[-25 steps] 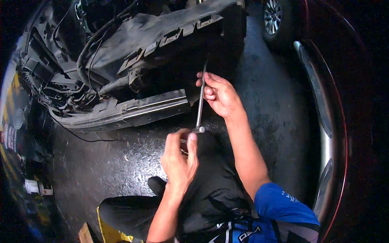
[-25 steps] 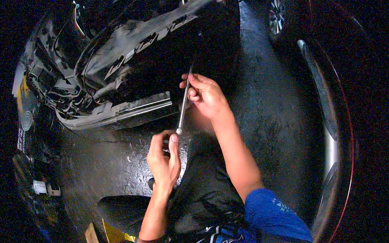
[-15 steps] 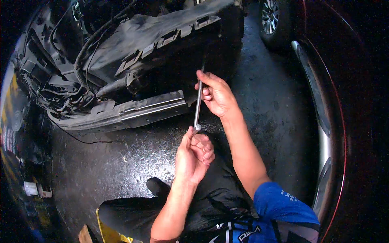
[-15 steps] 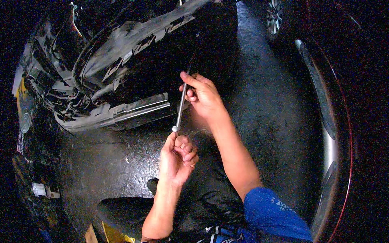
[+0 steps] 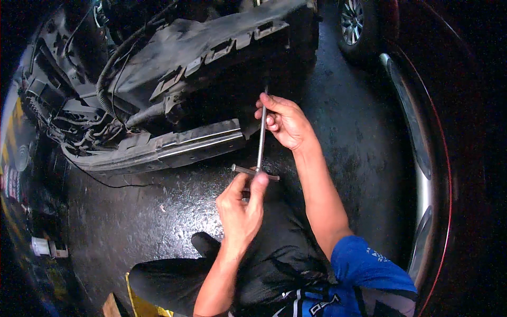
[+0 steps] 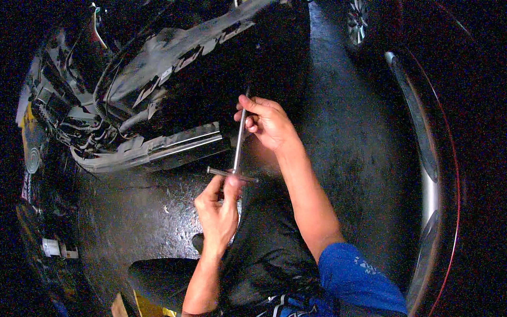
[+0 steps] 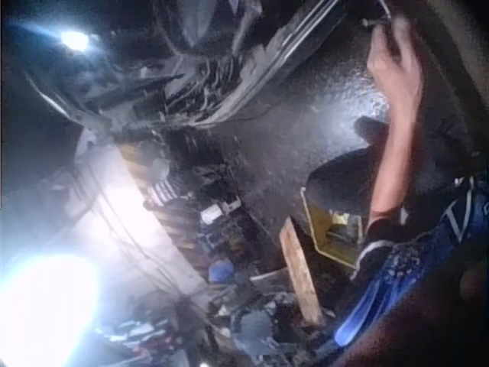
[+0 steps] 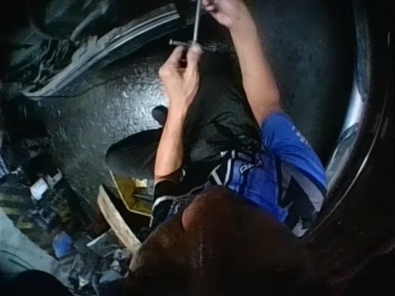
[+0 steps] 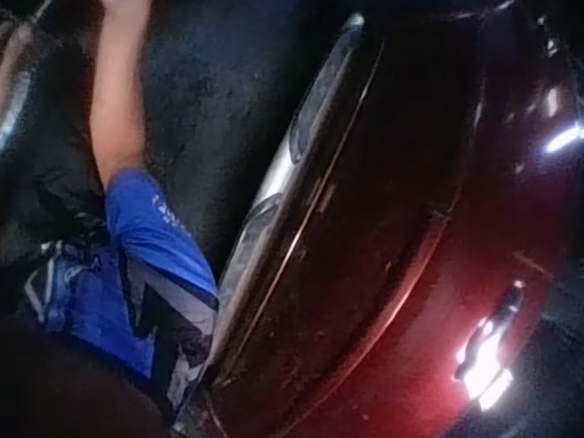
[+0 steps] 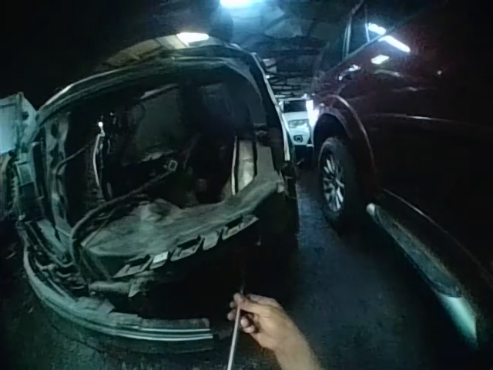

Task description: The person unfastens bolts from the front bumper structure of a car using a socket wrench and a sliding T-handle tool.

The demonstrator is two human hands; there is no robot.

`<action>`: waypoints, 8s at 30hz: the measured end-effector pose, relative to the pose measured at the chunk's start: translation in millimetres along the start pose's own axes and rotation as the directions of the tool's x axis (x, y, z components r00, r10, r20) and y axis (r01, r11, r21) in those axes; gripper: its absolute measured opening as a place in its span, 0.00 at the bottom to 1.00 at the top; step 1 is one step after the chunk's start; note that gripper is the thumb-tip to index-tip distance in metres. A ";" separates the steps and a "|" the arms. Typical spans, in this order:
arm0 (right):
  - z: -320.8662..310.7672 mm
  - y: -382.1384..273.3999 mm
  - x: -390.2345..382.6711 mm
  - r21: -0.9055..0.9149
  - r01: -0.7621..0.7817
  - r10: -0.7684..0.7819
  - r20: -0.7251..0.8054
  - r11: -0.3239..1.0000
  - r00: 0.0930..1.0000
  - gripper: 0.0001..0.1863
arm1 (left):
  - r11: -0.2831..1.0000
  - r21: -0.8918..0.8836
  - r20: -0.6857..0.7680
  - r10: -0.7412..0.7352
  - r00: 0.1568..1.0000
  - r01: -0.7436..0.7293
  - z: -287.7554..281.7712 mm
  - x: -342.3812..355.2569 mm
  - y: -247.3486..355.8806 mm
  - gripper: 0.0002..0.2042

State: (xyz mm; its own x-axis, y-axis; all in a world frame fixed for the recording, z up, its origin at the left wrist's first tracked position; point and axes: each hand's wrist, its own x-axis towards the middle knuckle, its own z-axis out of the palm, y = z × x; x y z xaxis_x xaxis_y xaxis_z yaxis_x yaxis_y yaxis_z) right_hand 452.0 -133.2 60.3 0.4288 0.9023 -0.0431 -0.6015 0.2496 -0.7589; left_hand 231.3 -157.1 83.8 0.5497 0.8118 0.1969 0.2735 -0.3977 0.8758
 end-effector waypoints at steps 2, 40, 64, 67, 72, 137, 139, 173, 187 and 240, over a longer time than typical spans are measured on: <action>1.6 1.6 0.3 -0.007 0.000 0.000 -0.024 1.000 1.000 0.14 | 0.752 -0.538 0.197 -0.326 0.924 0.380 7.7 8.3 -1.5 0.21; -2.2 -6.8 4.6 -0.020 0.013 -0.014 -0.028 1.000 1.000 0.12 | 0.486 -0.759 0.345 -0.263 0.901 0.433 -0.8 15.1 -49.1 0.41; -8.5 -10.2 9.5 -0.053 -0.021 0.023 0.056 0.998 0.998 0.14 | 0.620 -0.719 0.190 -0.258 0.947 0.313 9.8 10.4 -18.0 0.41; -4.4 -7.3 7.6 -0.074 -0.005 0.000 -0.071 0.997 0.997 0.15 | 0.590 -0.727 0.281 -0.211 0.936 0.352 -0.9 21.7 -18.8 0.43; 4.9 -9.5 3.8 -0.120 0.027 -0.036 -0.075 0.992 0.997 0.17 | 0.709 -0.530 0.476 -0.205 0.855 0.465 -10.6 46.3 -9.5 0.34; -25.7 -0.1 110.0 -0.006 0.355 -0.340 -0.312 0.935 0.887 0.15 | 0.647 -0.375 0.663 -0.312 0.680 0.663 -73.3 -48.8 -29.9 0.13; -30.2 2.6 112.2 0.087 0.321 -0.288 -0.268 0.943 0.919 0.14 | 0.635 -0.373 0.664 -0.327 0.672 0.677 -76.0 -53.5 -28.4 0.14; 178.9 172.7 -148.5 -0.355 0.762 -0.055 0.889 0.541 0.454 0.10 | 0.719 -0.676 -0.516 -0.617 0.594 0.160 -141.5 -176.6 -24.2 0.11; 164.2 93.7 -26.7 -0.598 0.685 -0.520 0.775 -0.416 0.361 0.11 | 0.846 -0.422 -0.849 -0.495 0.186 0.326 -257.9 -313.0 -94.0 0.11; -6.7 37.9 71.3 0.111 0.398 -0.317 -0.429 0.911 0.846 0.22 | 0.876 0.087 -0.726 -0.271 0.632 0.475 -263.8 -205.9 -209.7 0.18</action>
State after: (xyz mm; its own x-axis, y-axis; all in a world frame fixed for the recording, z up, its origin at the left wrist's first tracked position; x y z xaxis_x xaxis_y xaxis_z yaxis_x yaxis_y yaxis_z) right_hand 464.3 -61.8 24.1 0.8427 0.5332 -0.0750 -0.4521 0.6251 -0.6363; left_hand -147.4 -128.1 -24.1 -0.3000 0.9311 0.2075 0.5691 0.0001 0.8223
